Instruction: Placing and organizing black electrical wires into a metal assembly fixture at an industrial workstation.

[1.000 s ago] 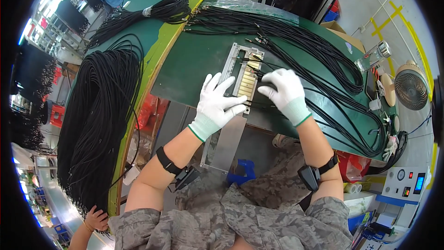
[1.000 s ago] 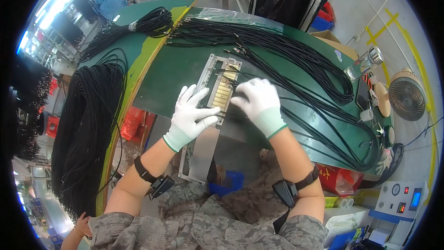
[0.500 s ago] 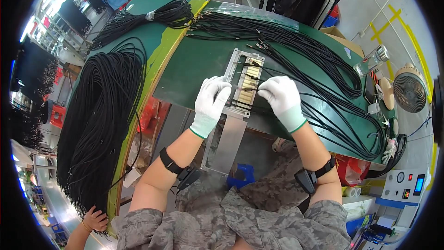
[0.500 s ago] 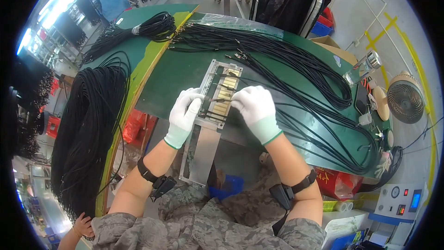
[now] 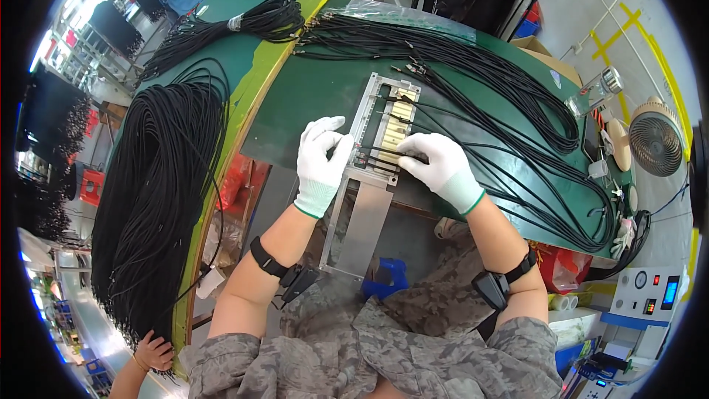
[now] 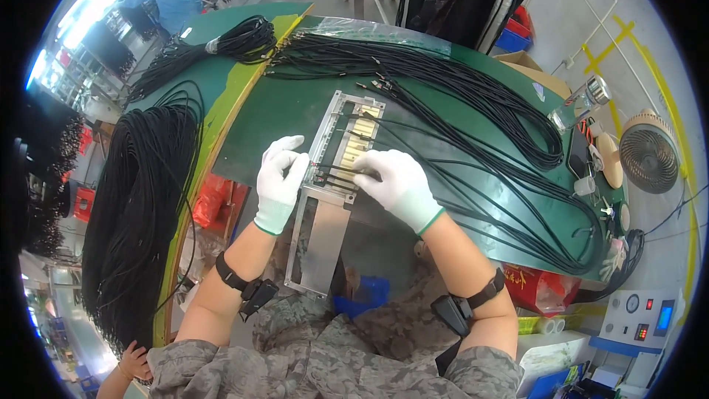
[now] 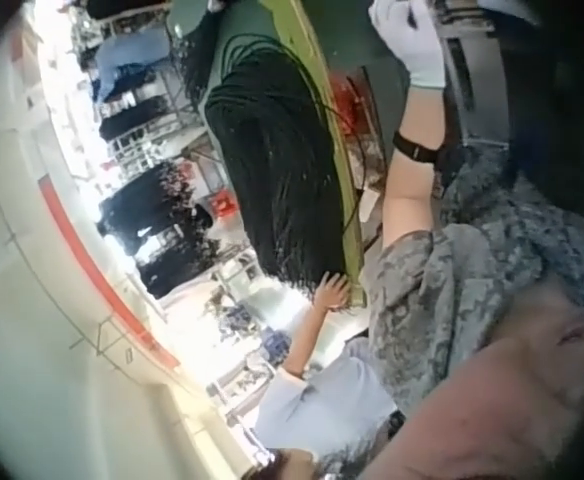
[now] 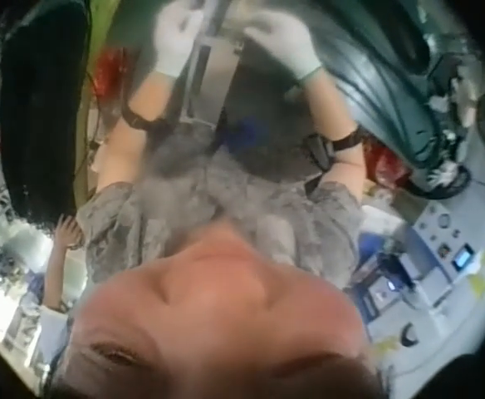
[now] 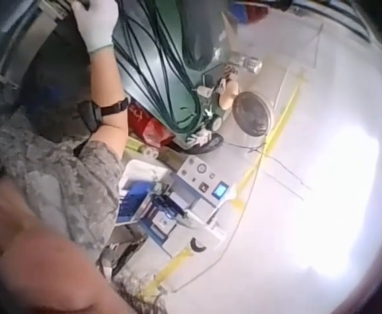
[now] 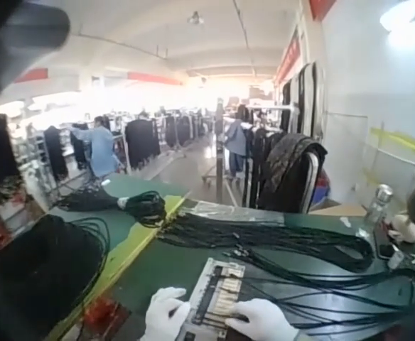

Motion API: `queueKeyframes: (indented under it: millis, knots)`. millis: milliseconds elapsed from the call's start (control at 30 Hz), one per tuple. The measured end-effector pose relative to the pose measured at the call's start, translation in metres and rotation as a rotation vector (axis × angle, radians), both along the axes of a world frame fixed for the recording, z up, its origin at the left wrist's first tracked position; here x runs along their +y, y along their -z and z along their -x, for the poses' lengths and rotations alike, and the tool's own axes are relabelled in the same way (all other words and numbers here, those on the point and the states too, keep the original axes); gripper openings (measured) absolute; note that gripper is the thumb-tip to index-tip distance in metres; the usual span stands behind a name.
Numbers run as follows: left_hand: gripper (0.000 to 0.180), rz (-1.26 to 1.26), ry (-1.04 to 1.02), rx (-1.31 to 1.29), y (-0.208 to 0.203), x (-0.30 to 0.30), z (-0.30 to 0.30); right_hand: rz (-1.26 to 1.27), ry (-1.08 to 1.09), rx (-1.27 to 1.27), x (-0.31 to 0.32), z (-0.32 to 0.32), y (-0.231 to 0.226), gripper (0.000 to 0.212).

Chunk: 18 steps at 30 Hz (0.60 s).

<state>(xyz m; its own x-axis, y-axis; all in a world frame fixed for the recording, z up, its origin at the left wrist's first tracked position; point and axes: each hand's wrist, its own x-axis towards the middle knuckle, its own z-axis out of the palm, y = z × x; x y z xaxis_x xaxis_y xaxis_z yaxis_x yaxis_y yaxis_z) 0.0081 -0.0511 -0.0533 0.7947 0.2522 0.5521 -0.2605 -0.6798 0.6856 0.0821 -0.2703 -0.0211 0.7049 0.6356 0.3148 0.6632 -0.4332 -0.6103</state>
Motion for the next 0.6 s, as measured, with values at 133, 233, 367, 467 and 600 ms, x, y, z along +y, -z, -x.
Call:
queueKeyframes:
  millis: [133, 233, 367, 467, 600]
  knots:
    - [0.012, 0.036, 0.032, 0.057, -0.0088, -0.0010, -0.0008, 0.102, -0.024, -0.237, -0.0032, -0.0044, 0.0018, 0.011]
    - [0.014, -0.015, 0.042, 0.070, -0.0070, 0.0005, -0.0007, 0.173, 0.002, -0.283, -0.0052, -0.0077, 0.0013, 0.009]
    - [0.012, -0.055, 0.033, 0.055, -0.0046, 0.0005, -0.0015, 0.187, 0.040, -0.320, -0.0047, -0.0091, 0.0047, 0.008]
    - [0.011, -0.056, 0.024, 0.041, -0.0012, -0.0003, -0.0026, 0.205, 0.065, -0.339, -0.0026, -0.0082, 0.0044, 0.007]
    - [0.013, -0.027, 0.039, 0.047, -0.0013, -0.0013, -0.0038, 0.275, 0.061, -0.361, 0.0013, -0.0025, 0.0027, 0.008]
